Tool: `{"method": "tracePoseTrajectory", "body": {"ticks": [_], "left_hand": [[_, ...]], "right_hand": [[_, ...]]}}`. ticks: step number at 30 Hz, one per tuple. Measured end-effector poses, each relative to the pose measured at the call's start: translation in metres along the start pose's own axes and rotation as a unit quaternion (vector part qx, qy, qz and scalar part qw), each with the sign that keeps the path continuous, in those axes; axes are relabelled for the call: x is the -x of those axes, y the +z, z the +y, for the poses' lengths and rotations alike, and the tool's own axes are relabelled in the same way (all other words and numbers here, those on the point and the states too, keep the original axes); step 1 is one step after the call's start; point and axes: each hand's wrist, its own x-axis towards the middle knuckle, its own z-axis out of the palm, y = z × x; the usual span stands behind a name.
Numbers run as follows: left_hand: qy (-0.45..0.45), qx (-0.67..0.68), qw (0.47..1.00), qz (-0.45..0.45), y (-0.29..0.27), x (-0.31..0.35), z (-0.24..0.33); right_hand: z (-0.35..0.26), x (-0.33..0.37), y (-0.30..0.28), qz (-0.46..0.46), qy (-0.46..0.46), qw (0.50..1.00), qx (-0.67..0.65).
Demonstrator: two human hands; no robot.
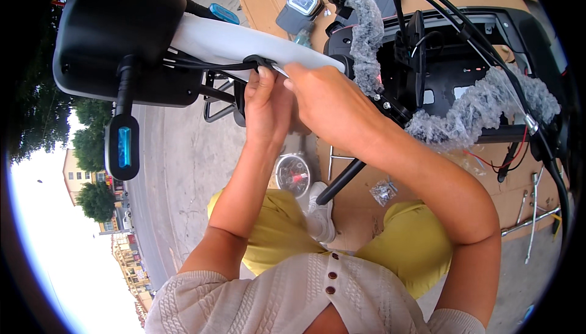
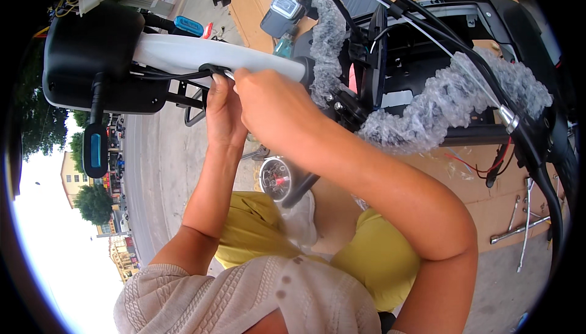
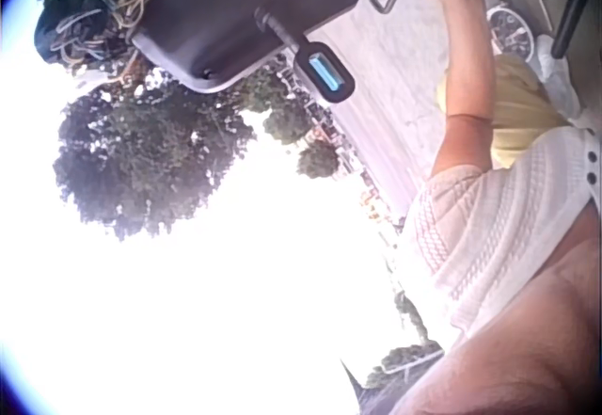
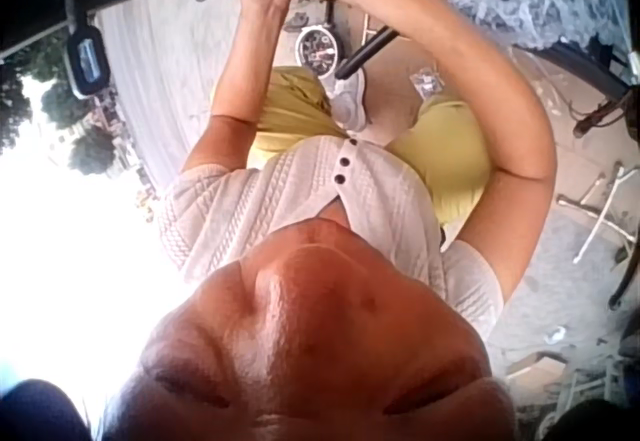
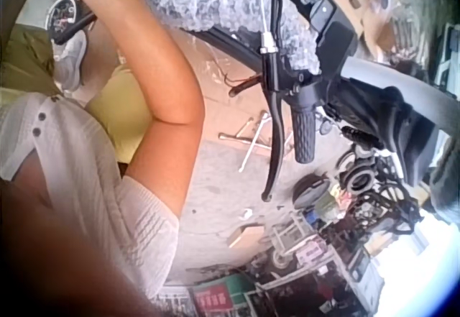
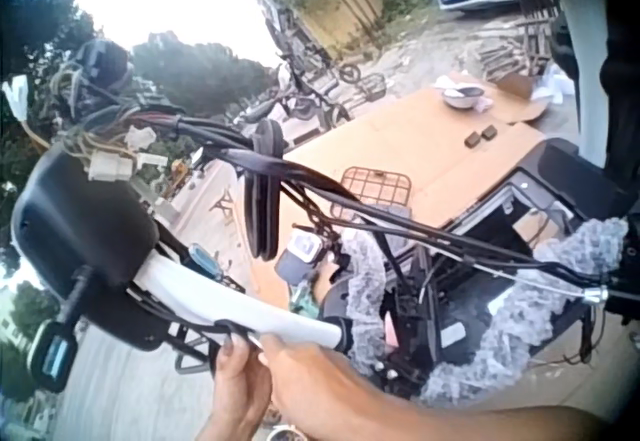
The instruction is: The person connects electrical wires to the handlebar assembly of an electric scooter. They then secure the wiring and components using zip ties and a screwdriver, tightening the fasteners to complete the assembly.
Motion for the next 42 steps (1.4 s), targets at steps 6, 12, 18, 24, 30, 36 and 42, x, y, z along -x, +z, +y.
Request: {"method": "tracePoseTrajectory", "body": {"ticks": [6, 12, 18, 24, 30, 36, 42], "left_hand": [[-0.006, -0.026, 1.0, 0.012, 0.003, 0.005, -0.001], [-0.01, -0.085, 0.995, 0.047, 0.013, 0.007, 0.002], [0.012, -0.006, 1.0, 0.001, -0.001, 0.0, -0.003], [-0.009, 0.011, 1.0, -0.023, -0.004, -0.001, 0.003], [-0.019, -0.01, 1.0, -0.005, 0.005, 0.005, 0.007], [-0.074, 0.022, 0.997, -0.025, 0.004, 0.008, 0.01], [-0.026, -0.018, 0.999, 0.01, 0.003, 0.005, 0.004]], "right_hand": [[-0.005, -0.004, 0.005, 0.01, 0.033, 0.999, -0.028], [-0.015, -0.009, 0.004, -0.006, 0.084, 0.995, -0.061], [-0.003, -0.006, 0.005, 0.008, 0.017, 1.0, -0.013], [-0.008, -0.005, -0.004, -0.002, -0.003, 1.0, 0.024], [-0.006, -0.007, 0.004, 0.027, -0.019, 0.999, 0.042], [-0.026, -0.006, 0.006, 0.006, 0.028, 0.993, 0.115], [-0.021, -0.005, 0.006, 0.005, 0.045, 0.998, 0.032]]}}
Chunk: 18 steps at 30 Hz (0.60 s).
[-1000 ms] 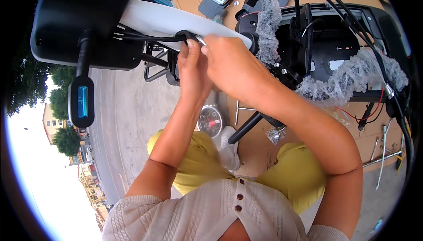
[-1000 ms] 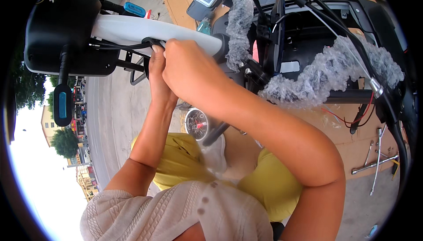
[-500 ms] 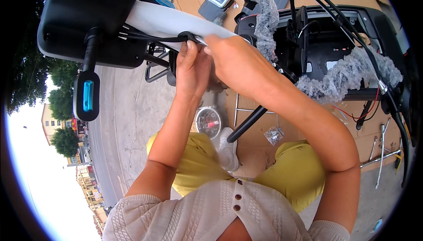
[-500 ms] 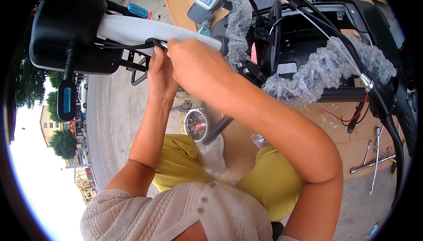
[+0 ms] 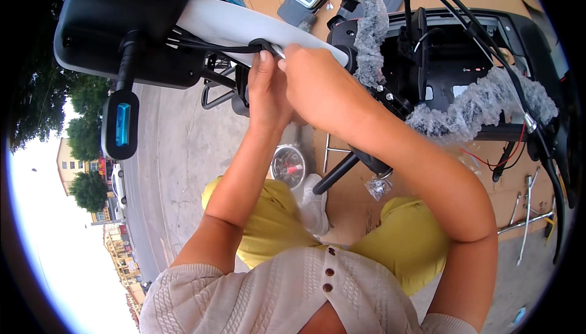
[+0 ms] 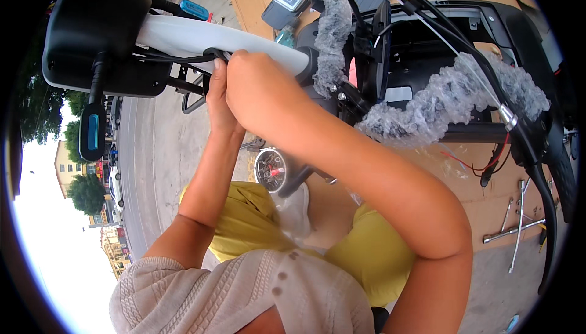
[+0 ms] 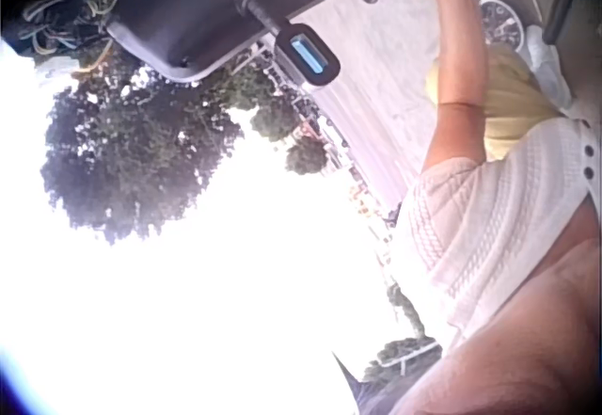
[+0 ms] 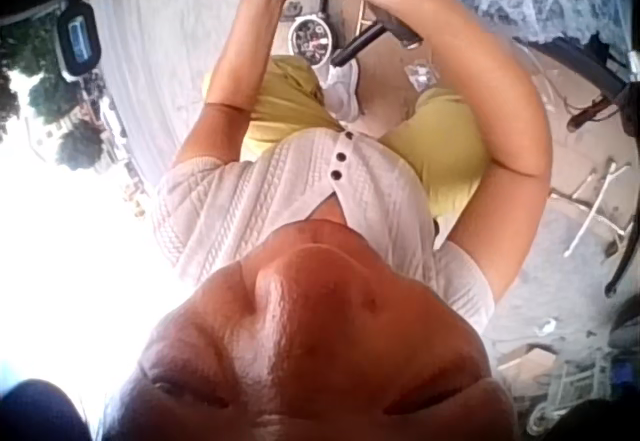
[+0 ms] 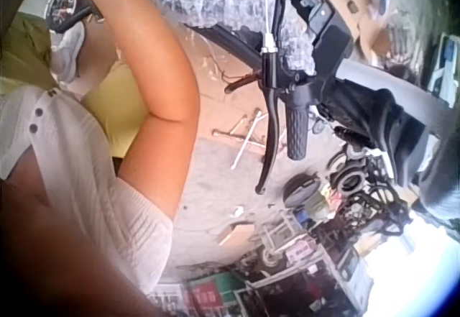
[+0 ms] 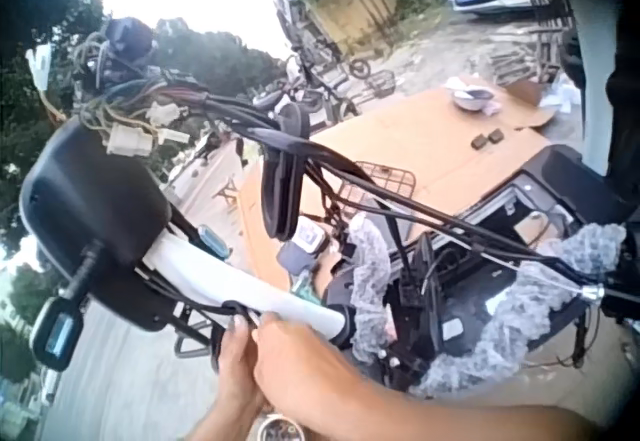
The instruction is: The person connects electrical wires to the handlebar assembly of an electric scooter. They then secure the wiring and components using zip ties and a screwdriver, tightening the fasteners to complete the assembly.
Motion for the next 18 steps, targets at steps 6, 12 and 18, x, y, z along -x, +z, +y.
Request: {"method": "tracePoseTrajectory", "body": {"ticks": [6, 12, 18], "left_hand": [[0.099, -0.036, 0.994, -0.001, -0.01, -0.01, -0.016], [0.162, -0.091, 0.981, 0.06, 0.002, -0.013, -0.024], [0.252, -0.337, 0.895, 0.148, 0.013, -0.014, -0.022]], "right_hand": [[0.017, 0.021, -0.013, -0.019, 0.012, 0.999, 0.048], [0.025, 0.027, -0.009, -0.009, -0.003, 0.999, 0.046], [0.028, 0.026, -0.002, 0.023, -0.032, 0.997, 0.066]]}}
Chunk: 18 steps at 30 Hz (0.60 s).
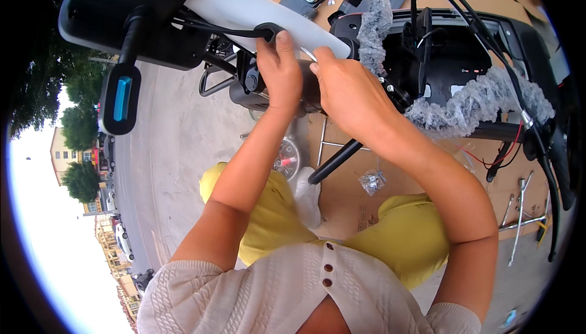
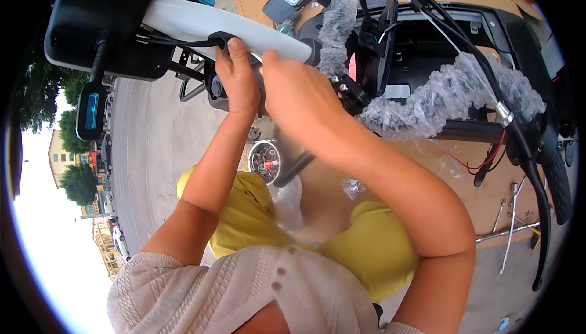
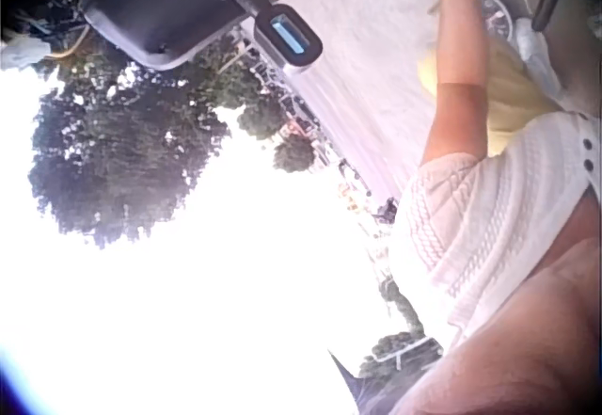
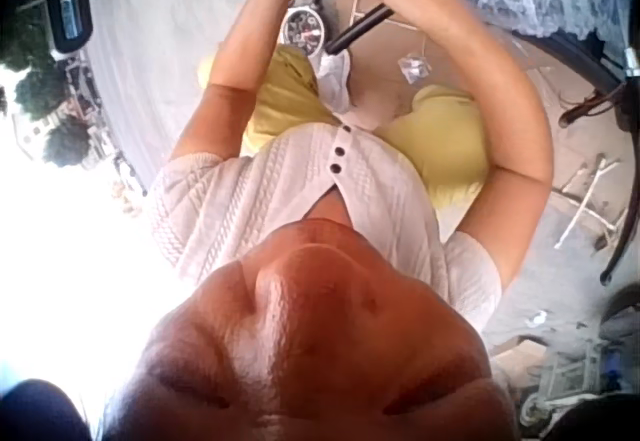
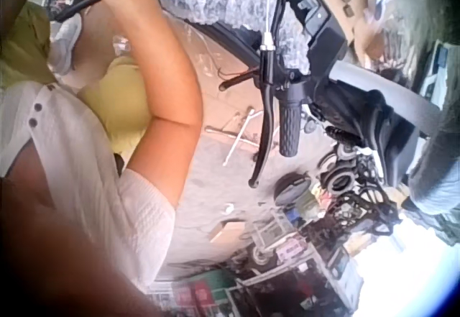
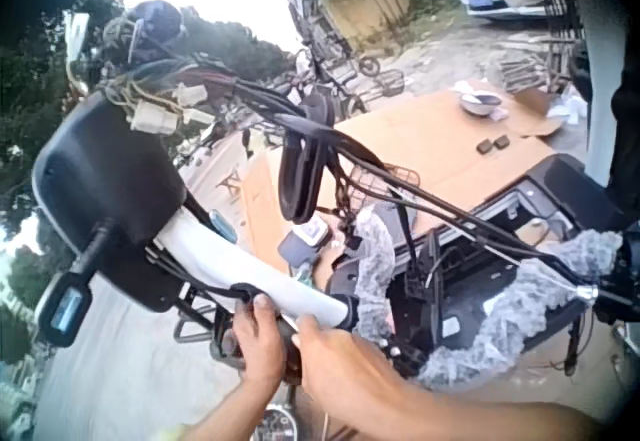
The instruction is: The person connects electrical wires to the handlebar assembly of an electric scooter. They then secure the wiring and components using zip ties and a screwdriver, tightening the fasteners to complete the assembly.
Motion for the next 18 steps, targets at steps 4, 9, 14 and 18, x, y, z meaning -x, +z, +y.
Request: {"method": "tracePoseTrajectory", "body": {"ticks": [4, 9, 14, 18], "left_hand": [[-0.045, 0.114, 0.988, -0.092, -0.01, 0.001, 0.004], [-0.165, 0.335, 0.916, -0.147, -0.016, 0.008, -0.003], [-0.171, 0.532, 0.817, -0.145, 0.001, 0.001, -0.019], [-0.167, 0.543, 0.818, -0.093, 0.013, 0.004, -0.023]], "right_hand": [[0.005, -0.001, 0.006, 0.047, 0.01, 0.998, -0.048], [-0.007, -0.01, -0.004, 0.061, 0.023, 0.991, -0.121], [-0.027, -0.029, -0.008, 0.081, 0.026, 0.994, -0.076], [-0.025, -0.055, 0.002, 0.09, -0.006, 0.996, -0.012]]}}
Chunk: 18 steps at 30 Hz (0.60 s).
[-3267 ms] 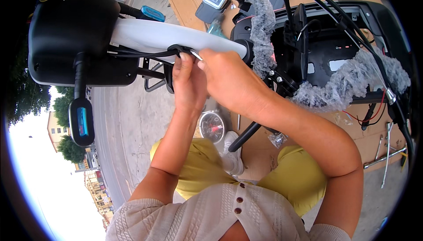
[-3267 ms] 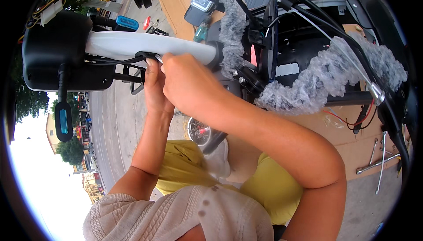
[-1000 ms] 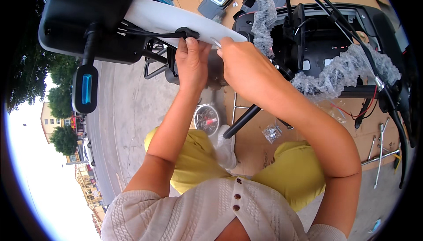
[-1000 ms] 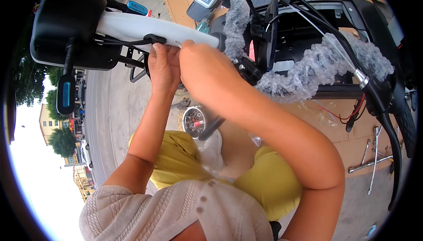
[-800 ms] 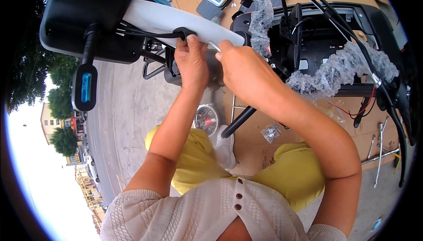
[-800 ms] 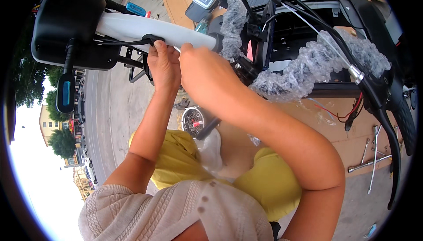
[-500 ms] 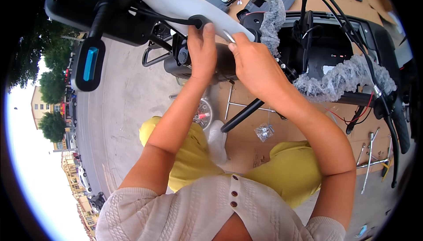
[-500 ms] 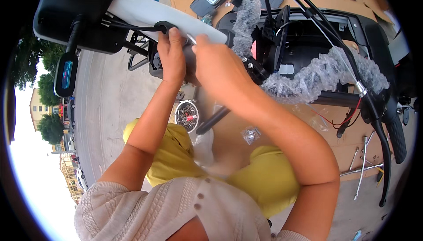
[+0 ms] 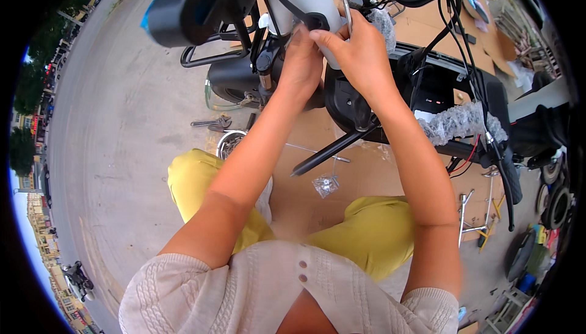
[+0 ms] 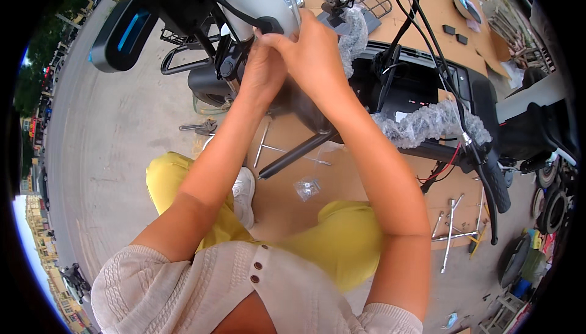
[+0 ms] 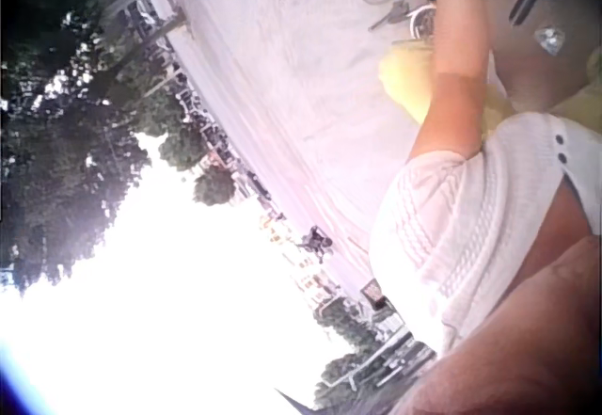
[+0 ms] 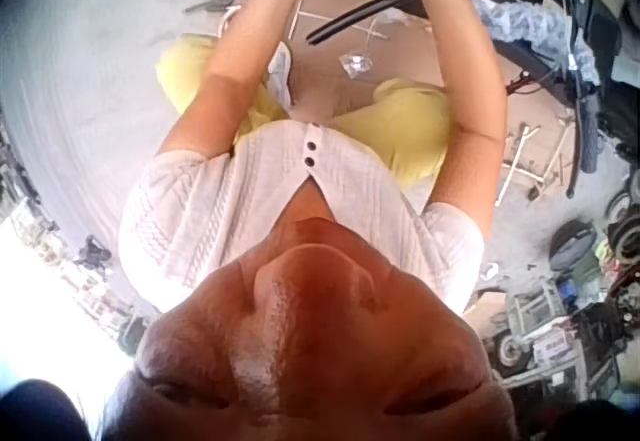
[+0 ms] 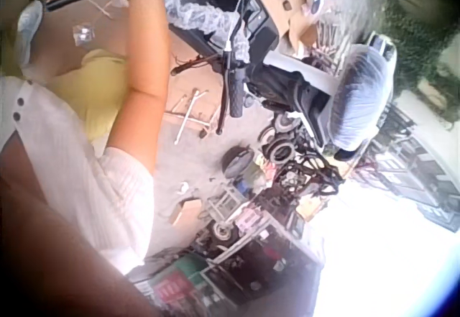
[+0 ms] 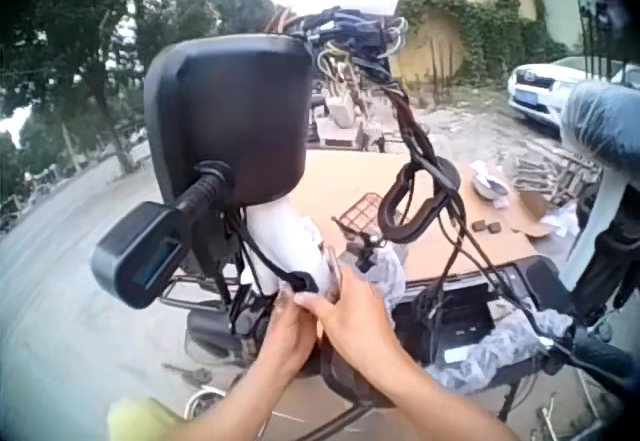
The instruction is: The person connects electrical wires to the handlebar assembly of an electric scooter. They then secure the wiring and components using zip ties and a screwdriver, tightening the fasteners to complete the assembly.
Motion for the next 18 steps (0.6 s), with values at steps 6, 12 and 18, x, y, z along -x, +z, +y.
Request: {"method": "tracePoseTrajectory", "body": {"ticks": [6, 12, 18], "left_hand": [[0.0, 0.008, 0.999, 0.039, 0.007, 0.001, 0.003], [0.008, 0.116, 0.991, -0.062, 0.0, -0.004, 0.007], [-0.01, 0.065, 0.997, -0.029, 0.001, -0.007, 0.003]], "right_hand": [[-0.01, -0.006, 0.005, 0.023, 0.017, 0.999, 0.037], [-0.016, -0.01, -0.016, -0.126, 0.176, 0.955, -0.202], [-0.016, -0.009, -0.007, -0.092, 0.163, 0.965, -0.182]]}}
